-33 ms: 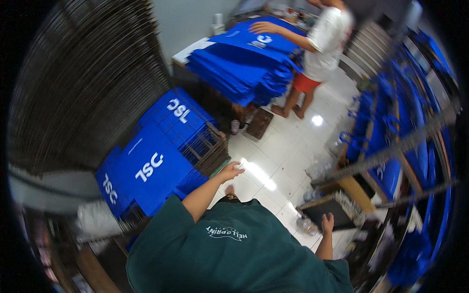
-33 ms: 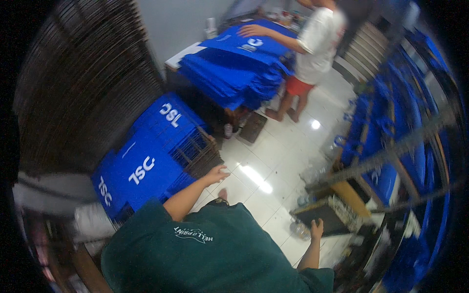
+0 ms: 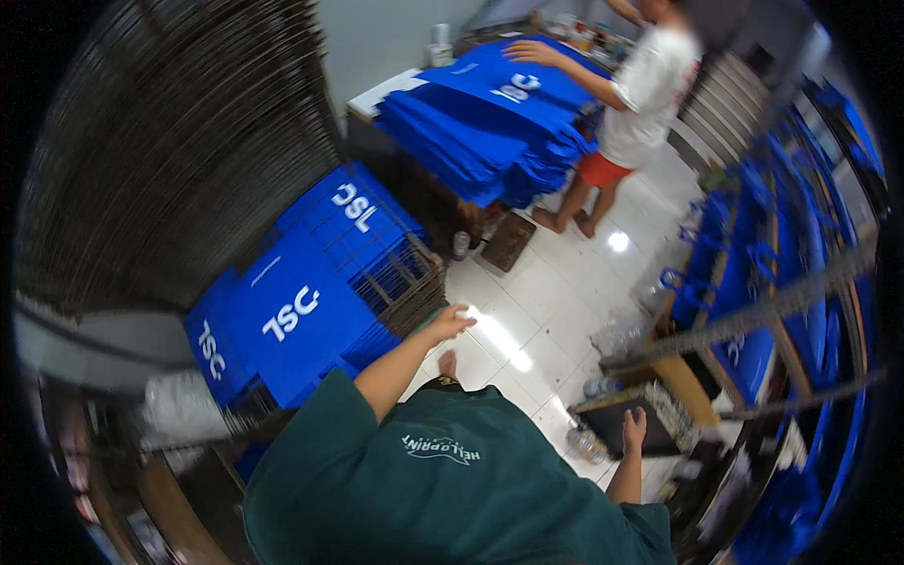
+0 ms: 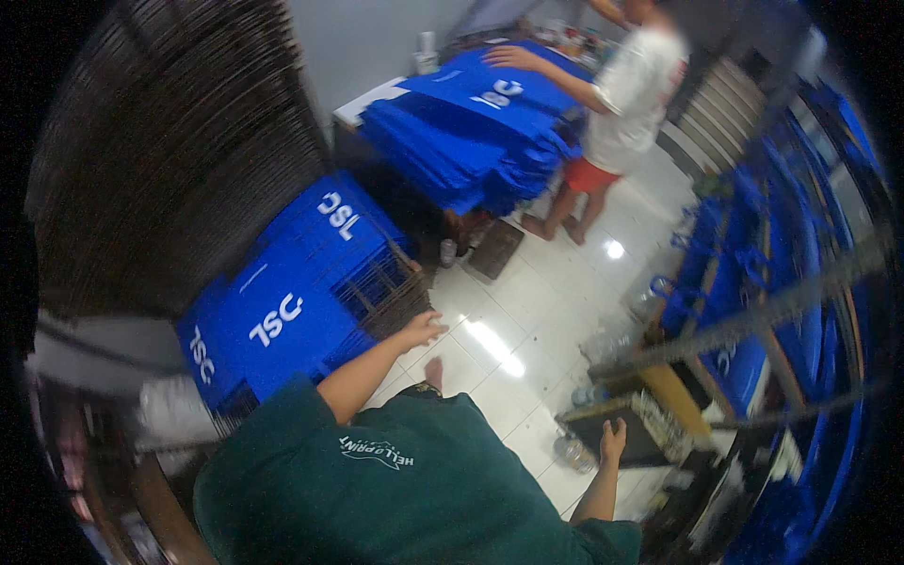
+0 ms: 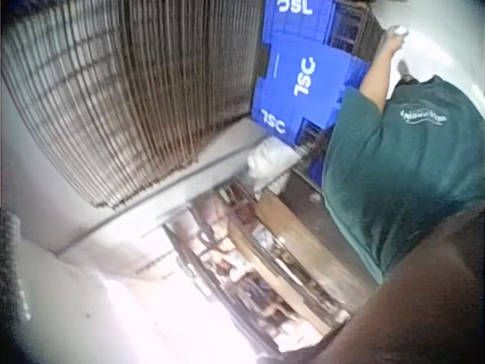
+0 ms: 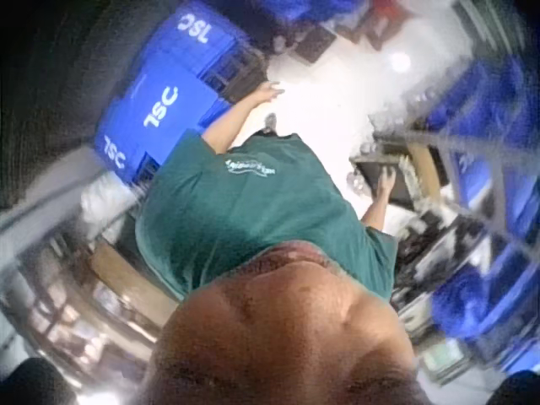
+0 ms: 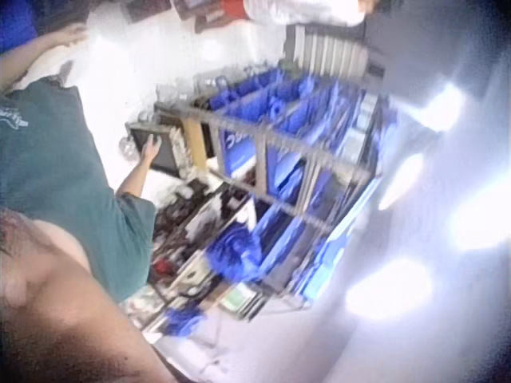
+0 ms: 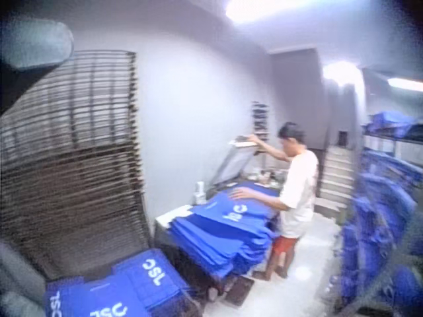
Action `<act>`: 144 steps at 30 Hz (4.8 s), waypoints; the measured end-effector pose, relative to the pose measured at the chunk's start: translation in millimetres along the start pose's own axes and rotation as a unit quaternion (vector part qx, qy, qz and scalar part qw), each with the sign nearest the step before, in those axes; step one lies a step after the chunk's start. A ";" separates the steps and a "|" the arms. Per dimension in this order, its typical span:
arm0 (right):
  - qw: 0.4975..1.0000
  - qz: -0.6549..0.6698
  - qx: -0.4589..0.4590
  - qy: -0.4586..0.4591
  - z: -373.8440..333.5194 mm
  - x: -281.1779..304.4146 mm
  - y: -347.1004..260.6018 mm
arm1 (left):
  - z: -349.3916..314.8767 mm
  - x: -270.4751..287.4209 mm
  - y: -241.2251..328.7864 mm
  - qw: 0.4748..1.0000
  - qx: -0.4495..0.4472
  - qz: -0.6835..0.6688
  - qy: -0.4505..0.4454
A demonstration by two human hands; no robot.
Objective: The person folds blue tote bags with 'TSC' branding and places them into a metal wire basket. The person repeatedly picks up a bag, folds it flat, and stacks it into the basket. A coworker is visible in the background performing similar folding tasks.
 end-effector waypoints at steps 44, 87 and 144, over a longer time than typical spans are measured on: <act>0.778 0.491 -0.132 -0.369 306.1 -288.1 -511.1 | 98.5 129.9 122.5 0.871 0.055 -0.480 0.091; 0.666 0.282 0.023 -0.690 -12.4 -434.7 -570.1 | -341.3 331.9 8.1 0.758 -0.319 -0.540 0.181; 0.838 -0.051 0.257 -0.479 232.5 -837.1 -497.3 | 78.0 334.0 -185.9 0.647 0.300 -0.225 0.664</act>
Point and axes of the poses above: each hand's wrist, its own z-axis towards the middle knuckle, its own x-axis out of the back of the hand, y = z × x, the point moved 2 cm from there along z, towards the middle knuckle, and after that the axes turned 11 degrees about x, right-handed, at the moved point
